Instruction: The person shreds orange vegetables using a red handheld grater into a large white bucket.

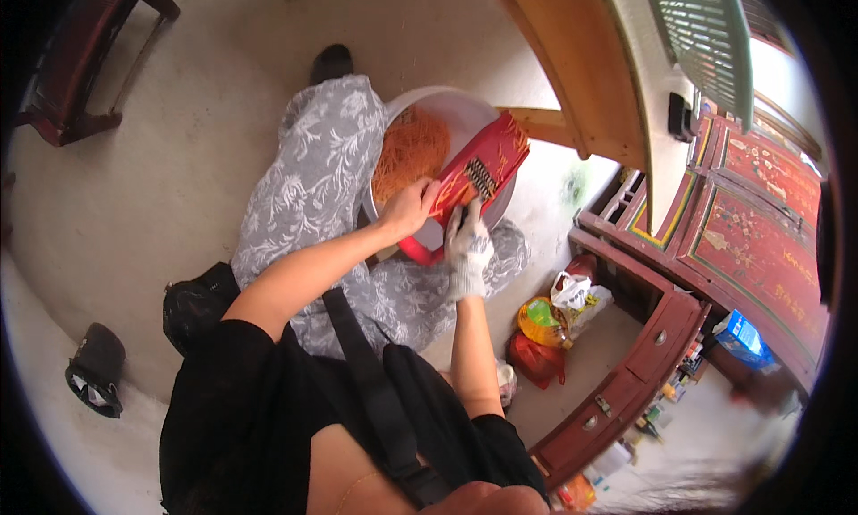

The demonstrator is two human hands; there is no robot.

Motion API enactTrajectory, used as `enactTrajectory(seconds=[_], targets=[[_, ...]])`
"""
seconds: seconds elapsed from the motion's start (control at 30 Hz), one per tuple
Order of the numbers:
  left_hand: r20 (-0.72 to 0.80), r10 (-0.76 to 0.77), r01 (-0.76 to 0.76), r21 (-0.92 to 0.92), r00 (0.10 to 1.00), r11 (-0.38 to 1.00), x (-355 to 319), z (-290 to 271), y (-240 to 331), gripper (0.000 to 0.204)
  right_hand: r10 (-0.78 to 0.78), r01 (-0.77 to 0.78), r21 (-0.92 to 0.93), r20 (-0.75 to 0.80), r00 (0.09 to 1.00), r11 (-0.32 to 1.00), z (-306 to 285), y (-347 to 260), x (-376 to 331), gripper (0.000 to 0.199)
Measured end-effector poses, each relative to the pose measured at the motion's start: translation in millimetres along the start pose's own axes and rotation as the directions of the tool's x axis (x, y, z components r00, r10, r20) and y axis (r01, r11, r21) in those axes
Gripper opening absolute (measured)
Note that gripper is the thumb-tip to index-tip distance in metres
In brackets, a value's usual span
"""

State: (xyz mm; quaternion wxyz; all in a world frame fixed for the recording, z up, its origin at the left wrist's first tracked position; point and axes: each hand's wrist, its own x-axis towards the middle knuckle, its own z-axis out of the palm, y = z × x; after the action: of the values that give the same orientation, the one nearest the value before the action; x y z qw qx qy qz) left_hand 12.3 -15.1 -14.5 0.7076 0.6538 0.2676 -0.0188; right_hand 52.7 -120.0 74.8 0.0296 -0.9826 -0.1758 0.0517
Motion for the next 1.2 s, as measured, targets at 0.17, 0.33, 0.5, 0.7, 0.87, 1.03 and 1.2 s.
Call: enactTrajectory(seconds=[0.17,0.33,0.5,0.7,0.87,1.03,1.2], targets=[[0.031,-0.019,0.018,0.027,0.999,0.999,-4.7,0.5,-0.9,0.038,0.110,-0.108,0.074,-0.028,0.994,0.991,-3.6,-1.0,46.9,0.028],[0.033,-0.017,0.018,-0.038,0.999,0.999,-6.3,2.6,0.1,0.037,0.104,-0.105,0.035,0.037,0.994,0.994,5.1,-6.5,7.0,0.037],[0.035,-0.023,0.023,0.021,0.999,1.000,-6.5,-5.0,3.8,0.036,0.176,-0.185,0.150,0.066,0.982,0.971,6.2,-6.8,17.5,0.035],[0.068,-0.017,0.016,0.011,0.998,1.000,3.9,-6.1,6.9,0.038,0.137,-0.133,0.097,-0.028,0.990,0.986,12.4,1.2,63.6,0.039],[0.050,-0.049,0.047,0.050,0.998,0.998,-4.7,-6.1,9.6,0.037,0.098,-0.085,0.089,-0.149,0.984,0.992,7.4,9.2,24.8,0.029],[0.047,-0.011,0.012,-0.024,0.999,1.000,-6.1,-0.3,1.6,0.040,0.238,-0.201,0.349,-0.066,0.969,0.916,-1.5,10.8,31.3,0.026],[0.009,-0.015,0.016,-0.024,1.000,1.000,-8.6,1.4,-2.3,0.039,0.155,-0.156,0.134,0.017,0.988,0.979,6.4,-9.5,12.8,0.024]])
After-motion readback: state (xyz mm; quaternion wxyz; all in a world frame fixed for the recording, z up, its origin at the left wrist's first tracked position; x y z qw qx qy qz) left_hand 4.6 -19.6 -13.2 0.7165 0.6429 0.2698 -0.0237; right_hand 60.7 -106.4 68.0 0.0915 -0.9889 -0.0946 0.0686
